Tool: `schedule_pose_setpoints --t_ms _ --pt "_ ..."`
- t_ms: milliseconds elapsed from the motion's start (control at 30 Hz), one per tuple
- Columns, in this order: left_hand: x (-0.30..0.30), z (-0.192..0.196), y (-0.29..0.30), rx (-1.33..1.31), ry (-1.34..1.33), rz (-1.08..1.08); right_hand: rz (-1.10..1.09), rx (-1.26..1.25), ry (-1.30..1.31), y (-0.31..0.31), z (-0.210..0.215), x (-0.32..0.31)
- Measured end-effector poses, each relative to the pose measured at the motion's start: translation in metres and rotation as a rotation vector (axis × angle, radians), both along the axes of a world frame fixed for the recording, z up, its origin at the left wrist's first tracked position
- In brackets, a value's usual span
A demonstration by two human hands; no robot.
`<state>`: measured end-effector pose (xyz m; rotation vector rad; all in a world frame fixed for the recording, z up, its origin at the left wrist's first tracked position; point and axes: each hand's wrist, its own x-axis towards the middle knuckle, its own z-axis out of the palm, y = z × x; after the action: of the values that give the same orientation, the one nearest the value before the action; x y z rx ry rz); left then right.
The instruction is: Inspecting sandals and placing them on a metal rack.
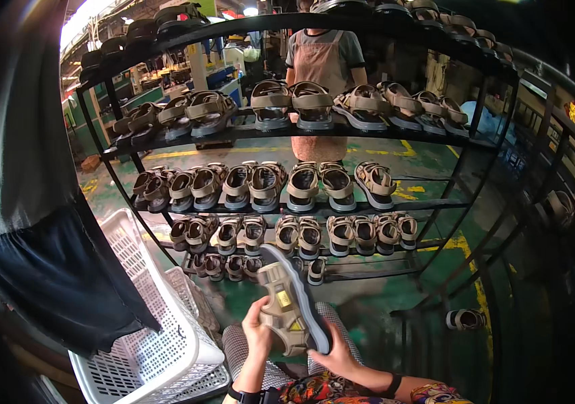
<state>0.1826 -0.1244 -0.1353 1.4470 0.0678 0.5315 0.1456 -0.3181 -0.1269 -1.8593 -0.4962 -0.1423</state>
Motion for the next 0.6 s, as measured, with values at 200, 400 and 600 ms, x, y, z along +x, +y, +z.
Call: schedule_pose_setpoints --t_ms 200,400,600 --pt "0.003 0.049 -0.034 0.275 0.007 -0.16 0.141 1.156 0.91 -0.046 -0.02 -0.008" --pt "0.0 0.044 -0.063 0.006 0.153 -0.572 -0.221 1.314 0.619 -0.118 0.0 -0.028" --pt "-0.002 0.014 -0.049 0.23 0.288 -0.759 -0.439 1.19 -0.36 -0.243 0.098 -0.033"
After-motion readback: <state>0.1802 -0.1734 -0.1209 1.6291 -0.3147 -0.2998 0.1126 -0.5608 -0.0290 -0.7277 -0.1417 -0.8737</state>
